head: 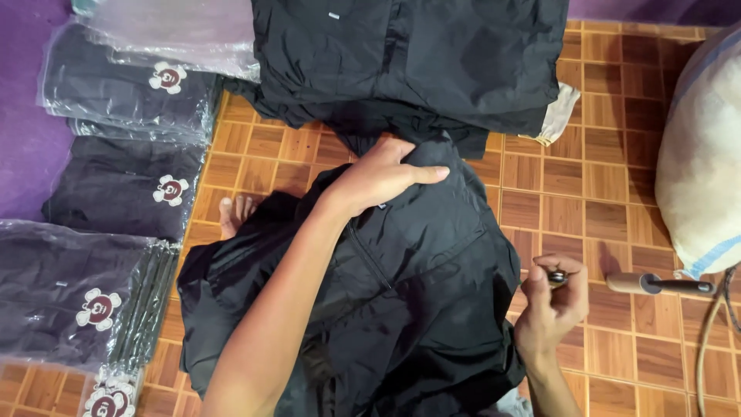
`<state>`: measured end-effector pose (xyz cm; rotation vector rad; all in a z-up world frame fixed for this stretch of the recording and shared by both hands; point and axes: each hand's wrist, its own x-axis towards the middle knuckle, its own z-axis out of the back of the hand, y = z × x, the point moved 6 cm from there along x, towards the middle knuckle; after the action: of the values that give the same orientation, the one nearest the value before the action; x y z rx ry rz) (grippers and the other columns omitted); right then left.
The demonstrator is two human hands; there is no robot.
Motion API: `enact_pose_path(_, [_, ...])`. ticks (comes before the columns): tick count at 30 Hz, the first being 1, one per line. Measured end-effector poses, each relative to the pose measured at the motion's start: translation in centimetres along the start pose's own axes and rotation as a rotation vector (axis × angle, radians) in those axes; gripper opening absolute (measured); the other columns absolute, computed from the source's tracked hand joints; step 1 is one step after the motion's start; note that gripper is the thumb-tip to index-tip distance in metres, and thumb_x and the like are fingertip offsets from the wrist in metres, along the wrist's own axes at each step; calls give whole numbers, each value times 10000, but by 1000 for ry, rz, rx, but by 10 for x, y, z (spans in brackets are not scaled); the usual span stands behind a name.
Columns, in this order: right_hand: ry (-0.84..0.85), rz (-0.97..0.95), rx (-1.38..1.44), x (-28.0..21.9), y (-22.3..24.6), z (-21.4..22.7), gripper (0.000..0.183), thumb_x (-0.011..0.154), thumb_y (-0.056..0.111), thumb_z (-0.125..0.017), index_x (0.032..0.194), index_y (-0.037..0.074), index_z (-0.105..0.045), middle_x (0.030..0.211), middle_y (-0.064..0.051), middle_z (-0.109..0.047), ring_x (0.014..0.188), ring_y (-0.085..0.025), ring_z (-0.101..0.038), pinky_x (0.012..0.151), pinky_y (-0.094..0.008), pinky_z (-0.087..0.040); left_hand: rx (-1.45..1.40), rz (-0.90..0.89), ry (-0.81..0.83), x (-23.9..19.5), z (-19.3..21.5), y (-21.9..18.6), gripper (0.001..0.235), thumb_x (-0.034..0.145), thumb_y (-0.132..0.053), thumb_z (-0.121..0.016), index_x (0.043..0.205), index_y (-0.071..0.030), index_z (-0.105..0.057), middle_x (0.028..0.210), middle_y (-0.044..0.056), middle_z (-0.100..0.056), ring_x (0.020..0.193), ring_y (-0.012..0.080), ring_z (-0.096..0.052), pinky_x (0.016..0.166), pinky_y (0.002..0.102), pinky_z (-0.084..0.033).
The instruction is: The person sits on the floor and uses scissors to cut a thread on a black jacket. They then use a lighter to melt the cut thread ends and inspect the jacket's zipper and pockets.
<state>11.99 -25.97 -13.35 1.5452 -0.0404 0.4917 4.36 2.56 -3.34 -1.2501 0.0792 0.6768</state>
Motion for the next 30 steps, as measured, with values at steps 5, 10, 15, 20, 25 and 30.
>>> enact_pose_path(5, [-48, -158, 138, 9, -4, 1, 138, 1048, 213, -627, 1023, 93, -563, 751, 3, -455, 555, -61, -349, 504, -210, -296, -29, 0, 1, 0, 2, -1, 425, 874, -348, -745, 675, -177, -410, 777, -79, -489, 766, 81, -535, 721, 244, -366])
enact_pose_path(10, [356, 246, -437, 3, 40, -31, 410, 970, 62, -713, 1369, 142, -663, 773, 24, -560, 566, -50, -469, 547, -209, -477, -4, -20, -12, 0, 2, -1, 443, 870, -357, -745, 676, -191, -382, 760, -93, -441, 750, 74, -479, 726, 251, -337])
enact_pose_path(15, [486, 524, -434, 1, 66, -63, 492, 833, -116, -654, 1252, 136, -708, 827, 56, -689, 577, -66, -553, 586, -210, -503, -30, -25, -12, -1, 2, 0, 534, 891, -334, -761, 665, -203, -295, 689, -93, -351, 647, 70, -390, 646, 262, -284])
enact_pose_path(20, [349, 214, -337, -10, 23, -39, 179, 872, -42, -685, 967, 110, -687, 767, 10, -608, 572, -44, -473, 557, -195, -436, -90, -15, 12, -3, 3, -2, 553, 896, -306, -772, 645, -192, -293, 652, -81, -363, 609, 74, -414, 640, 250, -303])
enact_pose_path(25, [349, 140, -285, -16, 33, -42, 313, 925, 131, -745, 1206, 82, -615, 684, 20, -471, 531, -61, -393, 521, -223, -335, 88, -16, -57, -10, 14, -7, 643, 858, -447, -799, 655, -206, -239, 624, -96, -279, 578, 69, -326, 596, 290, -249])
enact_pose_path(30, [372, 135, -420, -14, 21, -48, 458, 897, 238, -798, 1318, 118, -665, 743, 23, -508, 561, -66, -470, 593, -213, -432, 213, -200, -257, 2, 29, 3, 689, 844, -556, -800, 616, -185, -266, 604, -79, -280, 611, 84, -323, 611, 295, -257])
